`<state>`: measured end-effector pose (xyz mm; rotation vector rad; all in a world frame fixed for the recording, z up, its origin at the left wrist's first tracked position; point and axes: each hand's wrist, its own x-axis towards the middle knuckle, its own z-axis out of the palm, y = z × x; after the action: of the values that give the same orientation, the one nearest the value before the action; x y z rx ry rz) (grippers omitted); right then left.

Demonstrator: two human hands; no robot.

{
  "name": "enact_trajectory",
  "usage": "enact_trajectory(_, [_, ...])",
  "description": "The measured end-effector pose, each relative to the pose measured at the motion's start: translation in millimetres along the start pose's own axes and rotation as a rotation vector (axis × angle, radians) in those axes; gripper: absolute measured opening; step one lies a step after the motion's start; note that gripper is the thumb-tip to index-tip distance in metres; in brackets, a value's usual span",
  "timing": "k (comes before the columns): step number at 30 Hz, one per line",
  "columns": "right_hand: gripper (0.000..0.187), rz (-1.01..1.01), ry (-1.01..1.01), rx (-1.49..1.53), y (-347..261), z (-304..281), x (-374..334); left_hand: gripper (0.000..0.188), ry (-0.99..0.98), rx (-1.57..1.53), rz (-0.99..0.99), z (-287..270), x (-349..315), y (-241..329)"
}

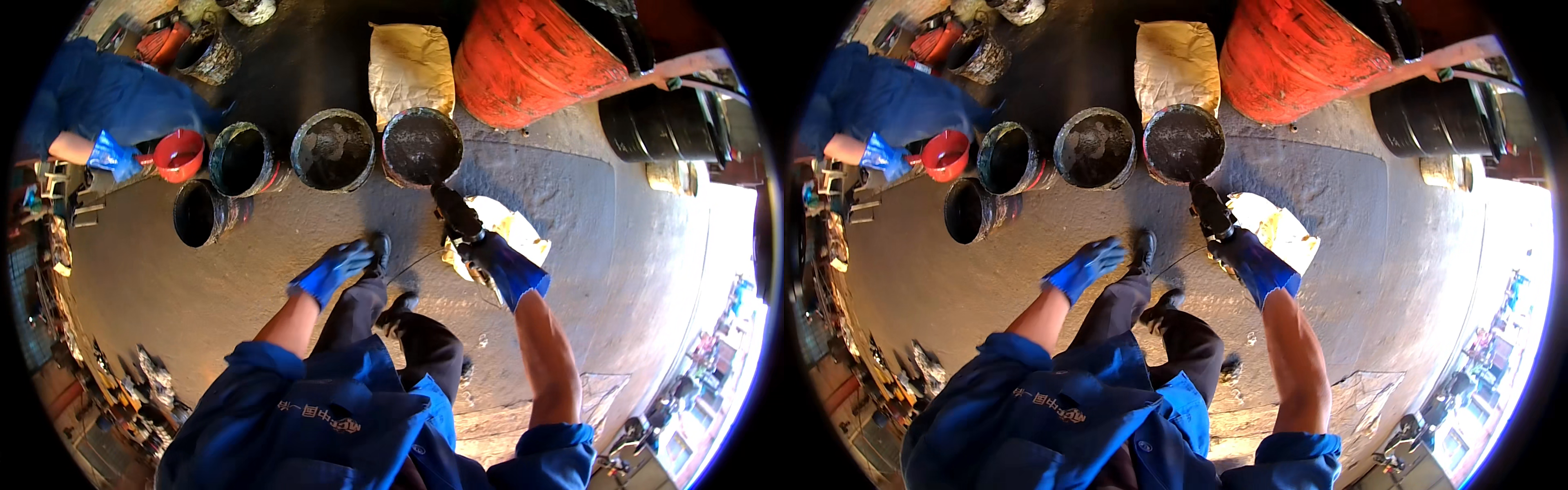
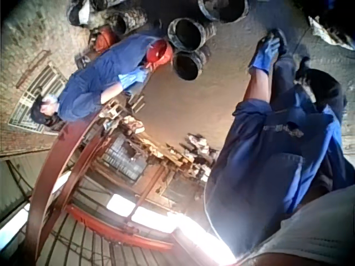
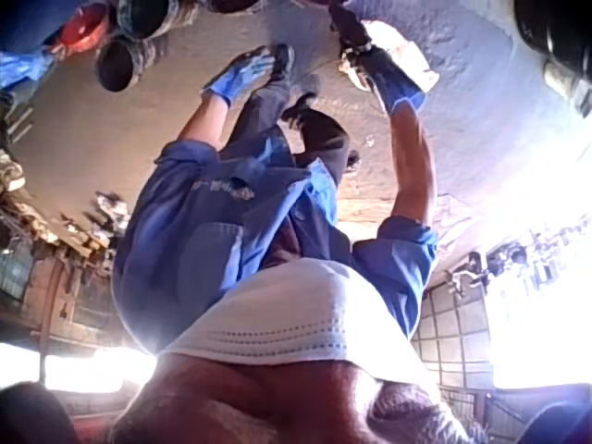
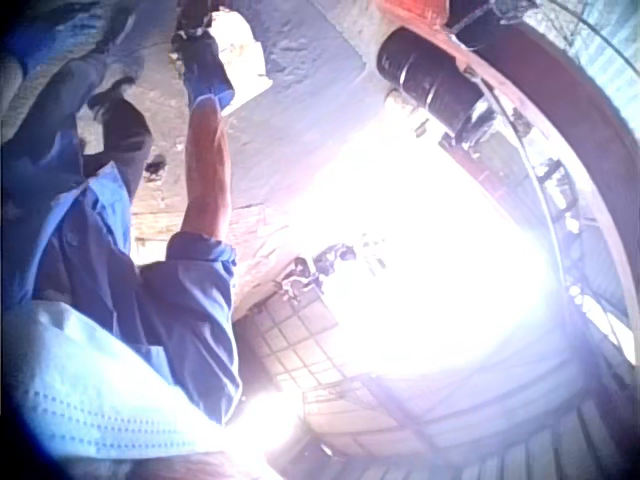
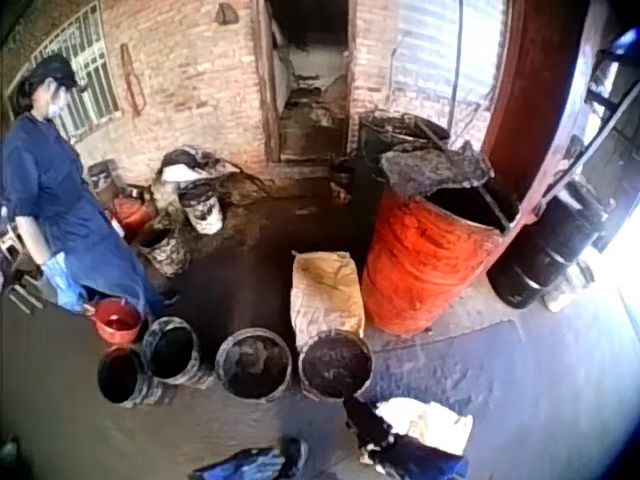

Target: The person sits on the floor and handles a power drill, a yellow plug, and a fibrous material. They then use the drill to mix a dark substance inside a bucket while another person pours liquid into nearby buckets.

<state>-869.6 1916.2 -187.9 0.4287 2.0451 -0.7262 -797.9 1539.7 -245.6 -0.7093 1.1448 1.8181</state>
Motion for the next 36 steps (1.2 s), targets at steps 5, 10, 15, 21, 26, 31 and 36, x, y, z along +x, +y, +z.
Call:
enact_trajectory(5, [0.027,-0.078,0.096,0.297,-9,-18,3,0.075,-0.120,-0.162,-0.016,122,66,45])
enact_trajectory(10, [0.034,0.043,-0.056,0.562,-21,-46,0,0.070,-0.058,-0.297,0.123,156,100,33])
enact_trajectory(15, [0.045,-0.013,-0.043,0.482,-3,-58,10,0.060,0.218,-0.399,-0.132,163,138,30])
enact_trajectory(21, [0.050,-0.070,0.009,0.495,15,-45,24,0.067,-0.526,-0.740,-0.089,137,229,6])
enact_trajectory(26, [0.036,0.138,-0.018,0.477,-16,-57,4,0.052,-0.117,-0.619,-0.081,197,228,62])
enact_trajectory(31, [0.038,-0.094,0.138,0.710,-16,-30,9,0.051,-0.142,-0.744,-0.085,177,274,53])
enact_trajectory(36, [0.044,-0.012,0.060,0.751,-32,-37,14,0.053,-0.284,-0.815,-0.043,164,317,35])
